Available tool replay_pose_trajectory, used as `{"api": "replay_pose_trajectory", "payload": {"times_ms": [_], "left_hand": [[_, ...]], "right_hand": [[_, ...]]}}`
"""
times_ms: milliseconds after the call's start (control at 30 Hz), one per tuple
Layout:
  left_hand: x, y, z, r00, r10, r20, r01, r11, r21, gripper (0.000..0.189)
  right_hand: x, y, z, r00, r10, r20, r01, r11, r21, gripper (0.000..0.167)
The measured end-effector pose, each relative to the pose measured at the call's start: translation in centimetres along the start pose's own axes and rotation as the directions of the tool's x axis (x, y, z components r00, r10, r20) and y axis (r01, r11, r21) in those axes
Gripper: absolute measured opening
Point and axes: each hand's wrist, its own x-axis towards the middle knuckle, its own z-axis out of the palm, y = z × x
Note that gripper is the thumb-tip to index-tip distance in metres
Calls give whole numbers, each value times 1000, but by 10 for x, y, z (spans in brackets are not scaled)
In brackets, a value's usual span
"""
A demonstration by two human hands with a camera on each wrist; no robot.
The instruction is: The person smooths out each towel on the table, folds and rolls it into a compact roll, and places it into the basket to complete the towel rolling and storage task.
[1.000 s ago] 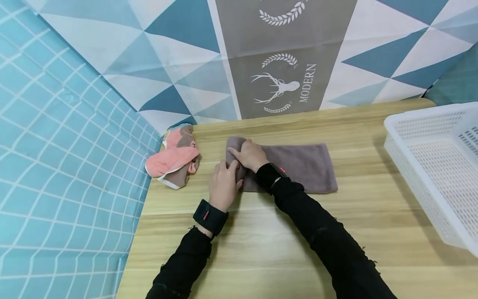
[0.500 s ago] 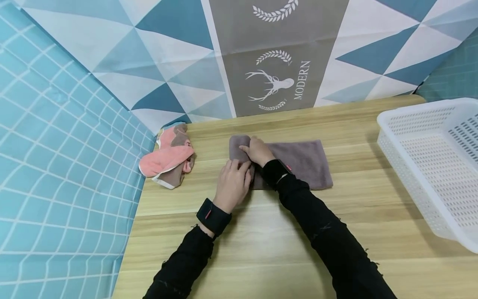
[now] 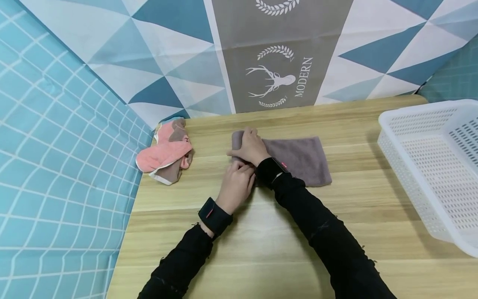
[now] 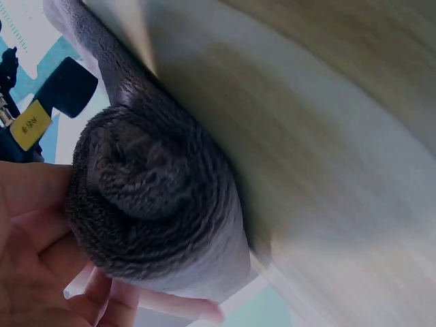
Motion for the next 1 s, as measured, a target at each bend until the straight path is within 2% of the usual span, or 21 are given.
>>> {"api": "replay_pose_trajectory", "payload": {"times_ms": [100,233,333,400,467,533,600,667,733,800,833,900,1000], "left_hand": [[1,2,1,1000,-5,20,4,1000,11,20],[3,2,0,998,-52,29,54,995,-88,21],[4,-2,-1,991,-129,-15,125,978,-169,14],[4,-6,-2,978,-198,-59,182,962,-203,7],[2,-10,-5,958,-275,-80,253,944,-211,9],[1,-15,-7,934,-352,-61,332,917,-219,23],[-1,-19,-8,902,-431,-3,420,880,-221,42],[-3,-23,-10,862,-501,75,505,839,-205,62],[-4,-27,-11,826,-545,145,563,804,-189,75],[-4,-29,-11,805,-564,186,592,788,-171,82],[-5,-30,-11,801,-566,195,595,786,-165,82],[-6,-30,-10,810,-557,183,583,797,-155,81],[-6,-28,-8,846,-521,114,531,841,-102,79]], "right_hand": [[1,2,-3,998,52,30,-52,999,4,85],[3,4,-7,993,101,61,-103,994,31,84],[4,3,-8,992,113,63,-115,993,39,85],[4,2,-7,990,118,76,-123,990,64,87],[5,0,-4,988,118,95,-128,987,100,90],[5,-1,-2,985,123,124,-141,979,148,94],[6,-2,-1,982,129,139,-155,966,204,97],[6,-1,0,981,125,149,-161,953,257,98],[7,1,2,981,101,167,-148,943,298,100],[7,4,3,982,63,177,-119,936,332,100],[7,5,3,982,44,181,-105,932,346,100],[6,7,3,982,10,186,-76,932,354,99],[4,9,0,981,2,193,-68,938,340,97]]}}
